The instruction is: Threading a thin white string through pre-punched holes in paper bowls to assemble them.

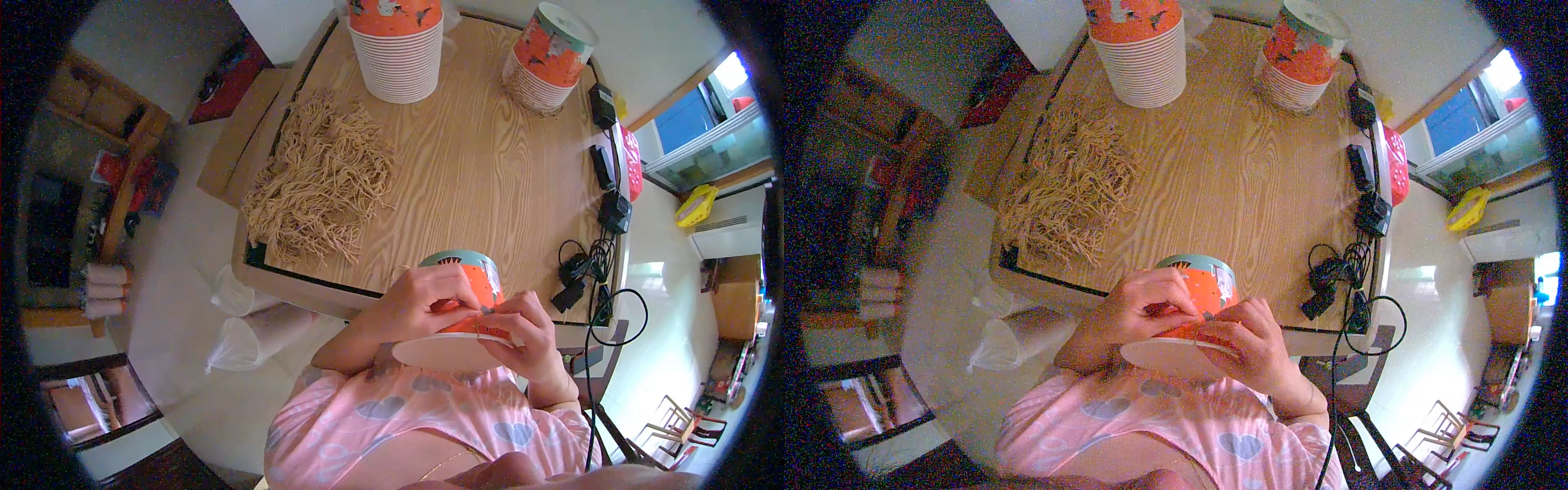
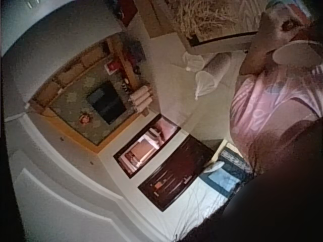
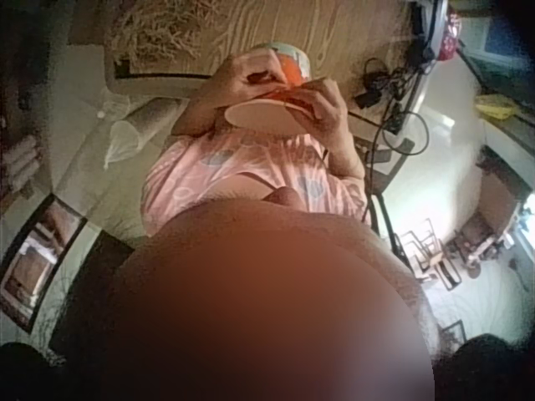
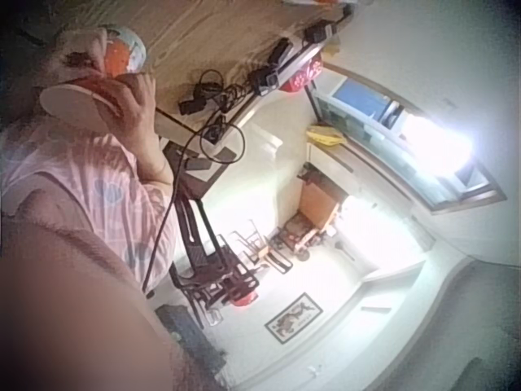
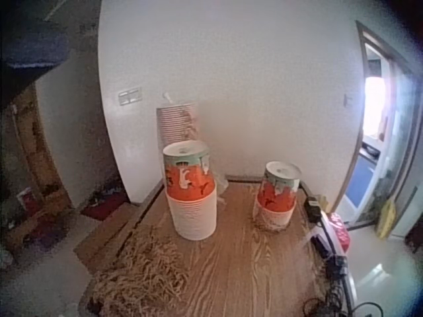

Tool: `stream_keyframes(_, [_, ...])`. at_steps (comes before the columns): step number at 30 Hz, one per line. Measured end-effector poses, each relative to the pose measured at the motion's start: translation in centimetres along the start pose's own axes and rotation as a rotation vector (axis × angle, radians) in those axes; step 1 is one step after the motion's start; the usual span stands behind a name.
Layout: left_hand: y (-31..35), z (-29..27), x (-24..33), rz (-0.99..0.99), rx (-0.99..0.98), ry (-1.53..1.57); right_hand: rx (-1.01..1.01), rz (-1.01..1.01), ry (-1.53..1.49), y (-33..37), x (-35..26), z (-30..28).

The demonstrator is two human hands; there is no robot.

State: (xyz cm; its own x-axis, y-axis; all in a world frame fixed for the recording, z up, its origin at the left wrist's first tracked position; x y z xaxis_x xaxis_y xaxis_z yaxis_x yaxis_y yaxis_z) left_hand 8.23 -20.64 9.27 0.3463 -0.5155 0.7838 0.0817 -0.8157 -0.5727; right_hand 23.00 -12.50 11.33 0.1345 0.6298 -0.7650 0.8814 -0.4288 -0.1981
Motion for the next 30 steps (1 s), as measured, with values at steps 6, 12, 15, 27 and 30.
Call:
stream_keyframes(6, [-0.16,0.0,0.1,-0.009,-0.008,-0.004,-0.001,-0.001,0.015,0.16,0.18,-0.05])
stream_keyframes(12, [-0.02,-0.08,0.07,-0.034,0.006,-0.003,0.001,-0.002,-0.019,0.15,0.29,-0.12])
stream_keyframes(15, [0.24,-0.09,-0.14,-0.055,0.018,-0.006,-0.005,-0.017,-0.024,0.04,0.26,-0.22])
stream_keyframes(27, [0.02,-0.2,-0.04,-0.089,-0.004,-0.031,-0.01,0.053,-0.083,-0.13,0.47,0.13])
stream_keyframes(30, [0.19,-0.19,-0.15,-0.089,-0.005,-0.039,-0.024,0.017,-0.035,-0.11,0.3,0.04])
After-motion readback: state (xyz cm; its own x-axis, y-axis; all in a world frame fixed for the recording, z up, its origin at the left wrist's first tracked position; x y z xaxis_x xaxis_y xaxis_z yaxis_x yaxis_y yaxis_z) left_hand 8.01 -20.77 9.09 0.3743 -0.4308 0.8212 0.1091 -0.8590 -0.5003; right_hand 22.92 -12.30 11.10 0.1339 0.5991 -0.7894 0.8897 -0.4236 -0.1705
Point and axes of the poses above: each hand's wrist, its own y-axis away from the middle knuckle, its own z-axis out of the palm, x = y × z, the point moved 4 cm from there along -y, towards the middle knuckle, and after that the axes turned 14 degrees about z, right-handed, at the moved point
